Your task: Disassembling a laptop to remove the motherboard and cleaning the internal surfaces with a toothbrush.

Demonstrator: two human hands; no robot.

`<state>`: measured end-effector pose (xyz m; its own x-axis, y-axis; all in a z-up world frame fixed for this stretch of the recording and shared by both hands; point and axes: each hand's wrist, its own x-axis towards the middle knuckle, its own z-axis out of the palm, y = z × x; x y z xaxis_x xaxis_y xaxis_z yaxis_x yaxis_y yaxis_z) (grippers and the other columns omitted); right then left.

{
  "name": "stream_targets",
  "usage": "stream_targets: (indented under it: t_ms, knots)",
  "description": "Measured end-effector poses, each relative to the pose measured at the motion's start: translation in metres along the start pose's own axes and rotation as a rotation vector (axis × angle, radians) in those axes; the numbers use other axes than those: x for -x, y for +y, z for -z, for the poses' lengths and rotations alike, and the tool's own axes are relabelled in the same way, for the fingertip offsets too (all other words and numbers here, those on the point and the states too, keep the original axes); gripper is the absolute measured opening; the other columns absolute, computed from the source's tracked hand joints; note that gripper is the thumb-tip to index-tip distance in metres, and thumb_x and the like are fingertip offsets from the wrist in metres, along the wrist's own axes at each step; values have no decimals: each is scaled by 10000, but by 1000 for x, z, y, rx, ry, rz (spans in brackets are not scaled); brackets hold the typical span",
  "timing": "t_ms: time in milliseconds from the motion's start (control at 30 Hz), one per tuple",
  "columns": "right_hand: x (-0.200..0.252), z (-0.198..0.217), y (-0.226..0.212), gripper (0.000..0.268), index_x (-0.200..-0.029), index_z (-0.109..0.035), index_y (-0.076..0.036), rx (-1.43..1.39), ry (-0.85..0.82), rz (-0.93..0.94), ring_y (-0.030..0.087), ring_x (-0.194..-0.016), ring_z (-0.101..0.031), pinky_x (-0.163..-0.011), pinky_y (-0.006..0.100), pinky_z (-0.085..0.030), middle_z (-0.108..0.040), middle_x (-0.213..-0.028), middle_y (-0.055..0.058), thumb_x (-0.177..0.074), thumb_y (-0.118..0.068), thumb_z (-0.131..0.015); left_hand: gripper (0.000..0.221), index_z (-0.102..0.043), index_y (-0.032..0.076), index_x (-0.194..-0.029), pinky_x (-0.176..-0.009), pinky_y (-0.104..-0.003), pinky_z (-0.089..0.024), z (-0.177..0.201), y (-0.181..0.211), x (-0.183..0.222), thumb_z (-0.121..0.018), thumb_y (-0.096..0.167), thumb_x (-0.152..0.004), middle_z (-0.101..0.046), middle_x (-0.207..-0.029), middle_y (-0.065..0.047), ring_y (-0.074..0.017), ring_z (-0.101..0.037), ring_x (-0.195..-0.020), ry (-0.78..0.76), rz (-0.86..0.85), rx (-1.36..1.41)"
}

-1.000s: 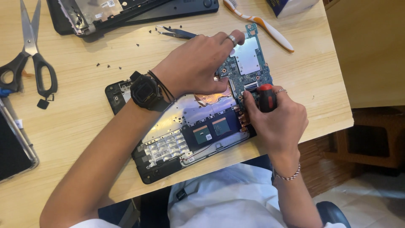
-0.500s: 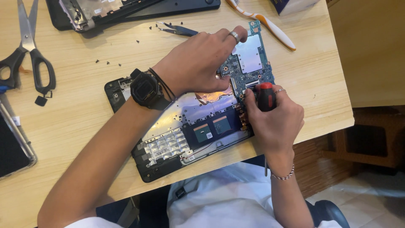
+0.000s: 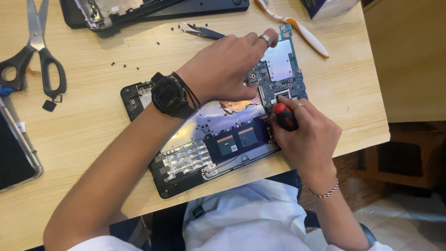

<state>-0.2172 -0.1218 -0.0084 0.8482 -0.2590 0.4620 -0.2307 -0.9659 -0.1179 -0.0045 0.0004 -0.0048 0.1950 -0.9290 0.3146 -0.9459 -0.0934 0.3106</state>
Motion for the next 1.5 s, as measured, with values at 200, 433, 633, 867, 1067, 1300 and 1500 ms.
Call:
stream_targets:
  t_ms: [200,433,633,867,1067,1300,1500]
  knots:
    - [-2,12,17,173,-1098,-777,-147,18,-92,253,222,-634,-593,-426,356,-365,-634,-890,-19,-1012,-297,-786,862,-363,-19,-1402,-648,-543,-492,-3,-3,-1,-813,325,-752,-645,-1010,-202,-470,-646,-808,1,-26,-18]
    - [5,10,22,370,-1307,-755,-118,-55,-83,234,198,-690,-606,-497,333,-429,-614,-942,9,-1001,-315,-819,742,-394,12,-1320,-629,-575,-480,3,0,-1,-776,258,-733,-635,-993,-206,-495,-635,-784,-5,-4,44]
    - [8,8,24,362,-1293,-756,-123,-86,-58,209,191,-704,-609,-515,322,-436,-608,-939,15,-987,-303,-826,701,-414,35,-1323,-597,-601,-466,11,5,-4,-755,236,-743,-632,-1023,-224,-518,-630,-765,-16,10,57]
    - [11,5,25,363,-1311,-744,-97,-124,-2,228,184,-714,-613,-544,314,-440,-628,-938,23,-993,-247,-834,712,-427,7,-1345,-596,-594,-503,22,14,-6,-733,226,-740,-601,-1032,-214,-499,-636,-760,2,-8,22]
    - [19,5,28,455,-1394,-675,-61,-190,37,239,211,-742,-595,-603,327,-474,-649,-986,79,-988,-149,-860,779,-411,22,-1356,-595,-526,-528,38,20,-6,-804,188,-704,-581,-1112,-187,-419,-662,-779,60,-49,-130]
    - [21,7,30,428,-1329,-712,-40,-213,21,240,204,-733,-611,-583,312,-473,-660,-980,90,-950,-152,-877,712,-413,35,-1317,-529,-467,-529,48,20,-6,-773,194,-723,-584,-1099,-181,-391,-654,-707,80,-59,-205]
    - [28,9,38,565,-1424,-631,-47,-261,-2,223,254,-818,-627,-669,342,-544,-651,-1073,156,-915,-80,-872,652,-428,48,-1255,-564,-467,-529,53,24,-6,-728,135,-682,-539,-1025,-143,-364,-619,-724,143,-96,-206]
